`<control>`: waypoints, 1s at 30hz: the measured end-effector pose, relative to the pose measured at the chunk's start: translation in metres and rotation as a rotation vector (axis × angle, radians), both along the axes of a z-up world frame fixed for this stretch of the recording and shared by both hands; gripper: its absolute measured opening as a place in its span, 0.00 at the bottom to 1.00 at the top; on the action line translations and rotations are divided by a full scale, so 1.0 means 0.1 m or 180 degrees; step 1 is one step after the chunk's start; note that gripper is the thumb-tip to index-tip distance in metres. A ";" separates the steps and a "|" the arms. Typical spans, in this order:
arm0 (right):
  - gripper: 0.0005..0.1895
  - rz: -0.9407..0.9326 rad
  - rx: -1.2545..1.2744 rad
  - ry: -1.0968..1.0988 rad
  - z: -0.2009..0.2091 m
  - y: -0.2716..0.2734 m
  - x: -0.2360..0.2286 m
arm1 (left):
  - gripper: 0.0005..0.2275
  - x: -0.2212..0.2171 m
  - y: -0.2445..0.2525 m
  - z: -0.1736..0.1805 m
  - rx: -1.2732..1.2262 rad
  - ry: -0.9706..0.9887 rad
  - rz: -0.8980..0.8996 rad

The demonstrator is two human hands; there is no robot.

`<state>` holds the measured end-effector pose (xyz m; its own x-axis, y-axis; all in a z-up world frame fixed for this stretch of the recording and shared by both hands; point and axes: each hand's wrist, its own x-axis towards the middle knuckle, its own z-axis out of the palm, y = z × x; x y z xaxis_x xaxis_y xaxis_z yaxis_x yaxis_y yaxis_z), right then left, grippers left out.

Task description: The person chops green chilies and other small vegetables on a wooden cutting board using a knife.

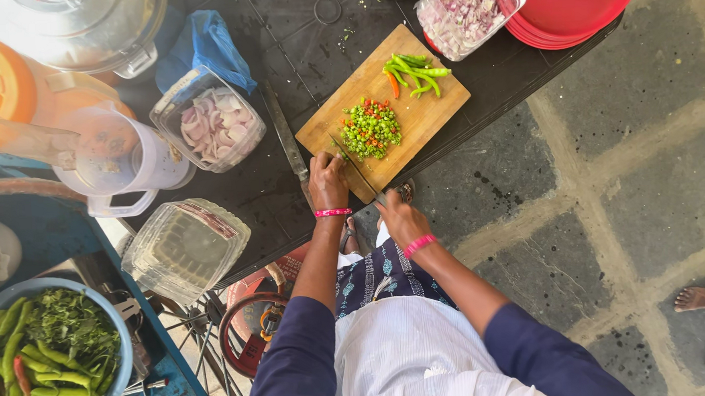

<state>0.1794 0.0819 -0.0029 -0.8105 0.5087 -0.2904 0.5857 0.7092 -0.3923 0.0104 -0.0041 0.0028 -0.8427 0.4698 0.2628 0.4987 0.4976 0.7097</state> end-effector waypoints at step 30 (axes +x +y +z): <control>0.20 -0.0134 0.0119 -0.0097 0.08 0.19 0.39 | 0.05 -0.06 0.00 -0.16 0.0093 -0.0011 -0.0261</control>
